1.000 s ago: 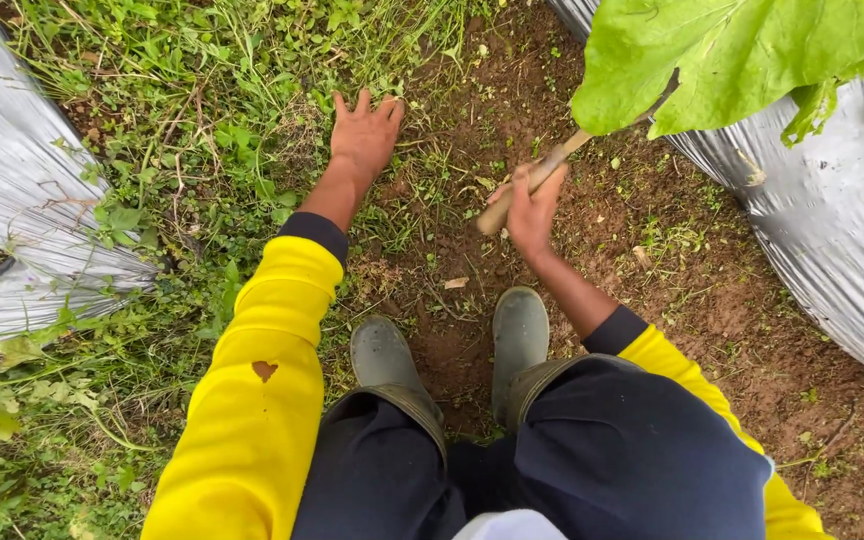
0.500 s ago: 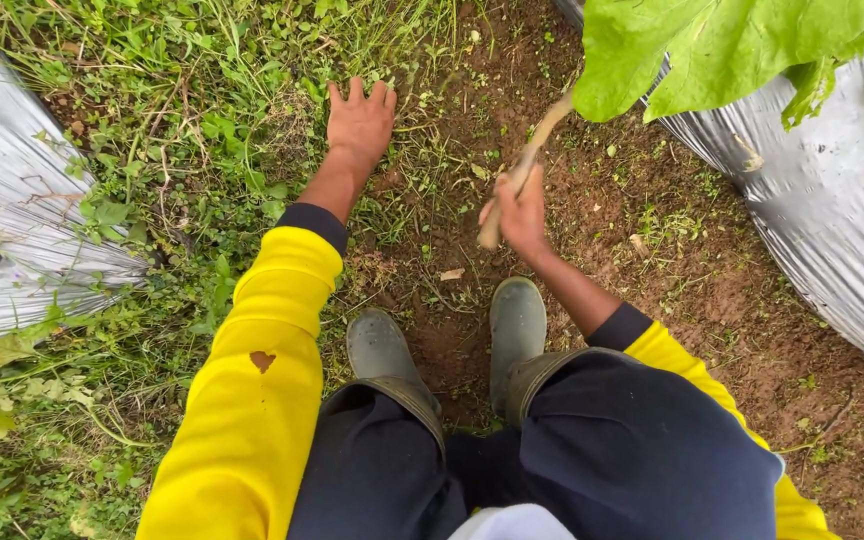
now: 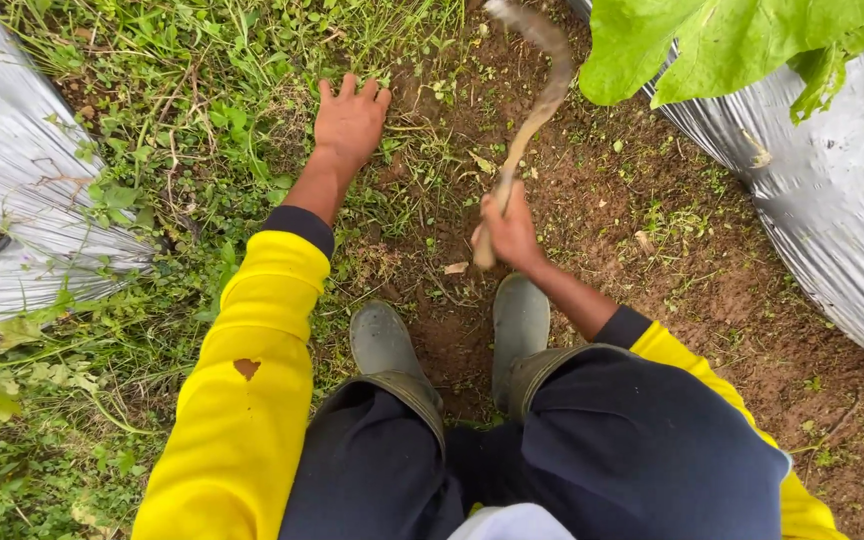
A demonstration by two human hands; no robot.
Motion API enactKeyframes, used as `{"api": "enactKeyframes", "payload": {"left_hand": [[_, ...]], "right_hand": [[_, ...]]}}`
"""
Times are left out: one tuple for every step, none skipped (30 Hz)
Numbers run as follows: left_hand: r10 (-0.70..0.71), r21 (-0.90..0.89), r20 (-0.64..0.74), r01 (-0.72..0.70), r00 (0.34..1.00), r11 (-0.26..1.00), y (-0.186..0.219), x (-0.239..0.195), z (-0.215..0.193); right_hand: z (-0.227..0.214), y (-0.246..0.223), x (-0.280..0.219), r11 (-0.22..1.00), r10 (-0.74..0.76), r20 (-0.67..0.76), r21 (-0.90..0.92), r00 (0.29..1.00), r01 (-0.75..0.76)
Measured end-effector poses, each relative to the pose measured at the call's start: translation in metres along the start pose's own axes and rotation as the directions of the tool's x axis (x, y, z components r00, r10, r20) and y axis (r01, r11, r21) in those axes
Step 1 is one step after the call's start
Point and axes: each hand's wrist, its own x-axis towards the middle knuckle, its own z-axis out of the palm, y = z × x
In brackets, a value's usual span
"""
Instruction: The person is using a hand sickle to remove weeds from the soil around vegetable plants in a field.
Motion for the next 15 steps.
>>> {"api": "enactKeyframes", "payload": {"left_hand": [[0.016,0.019,0.003,-0.016,1.0,1.0,0.0,-0.004,-0.003],[0.03,0.041,0.005,-0.03,1.0,0.999,-0.002,-0.009,-0.007],[0.027,0.045,0.007,-0.027,1.0,0.999,-0.002,-0.012,-0.004],[0.034,0.046,-0.01,-0.033,0.999,0.998,-0.003,-0.013,-0.003],[0.04,0.048,-0.027,-0.039,0.999,0.998,-0.005,-0.014,-0.002],[0.039,0.049,-0.03,-0.037,0.999,0.998,-0.008,-0.016,-0.003],[0.04,0.059,-0.035,-0.038,0.999,0.998,-0.011,-0.018,-0.002],[0.041,0.069,-0.039,-0.039,0.998,0.997,-0.013,-0.02,-0.001],[0.041,0.067,-0.04,-0.038,0.998,0.997,-0.019,-0.019,0.002],[0.047,0.069,-0.05,-0.044,0.998,0.997,-0.022,-0.018,0.007],[0.054,0.071,-0.06,-0.05,0.997,0.996,-0.026,-0.017,0.012],[0.052,0.072,-0.062,-0.047,0.997,0.996,-0.027,-0.02,0.009],[0.055,0.079,-0.054,-0.05,0.997,0.996,-0.028,-0.024,0.005],[0.059,0.085,-0.042,-0.055,0.997,0.995,-0.029,-0.028,0.003],[0.057,0.084,-0.039,-0.054,0.998,0.995,-0.032,-0.03,0.004]], "right_hand": [[-0.009,-0.006,0.013,0.991,-0.132,-0.141,0.018,0.981,0.136],[-0.016,-0.012,0.027,0.962,-0.257,-0.278,0.019,0.925,0.273],[-0.009,-0.009,0.028,0.961,-0.257,-0.276,0.023,0.926,0.274],[-0.003,-0.008,0.03,0.93,-0.331,-0.315,0.049,0.89,0.364],[0.003,-0.007,0.032,0.89,-0.4,-0.354,0.07,0.845,0.451],[0.016,0.002,0.011,0.888,-0.404,-0.354,0.069,0.844,0.454],[0.029,0.011,-0.01,0.979,-0.2,0.027,-0.043,0.979,0.201],[0.042,0.022,-0.031,0.97,0.103,0.362,-0.244,0.927,-0.012],[0.045,0.03,-0.04,0.969,0.103,0.362,-0.246,0.927,-0.011],[0.047,0.039,-0.051,0.956,0.173,0.409,-0.29,0.896,-0.052],[0.049,0.049,-0.063,0.938,0.243,0.45,-0.336,0.859,-0.089],[0.044,0.036,-0.058,0.938,0.241,0.452,-0.336,0.859,-0.086],[0.038,0.023,-0.054,0.928,0.222,0.343,-0.36,0.913,-0.09],[0.034,0.011,-0.051,0.918,0.202,0.231,-0.383,0.952,-0.102],[0.026,0.009,-0.039,0.918,0.204,0.233,-0.383,0.951,-0.103]]}}
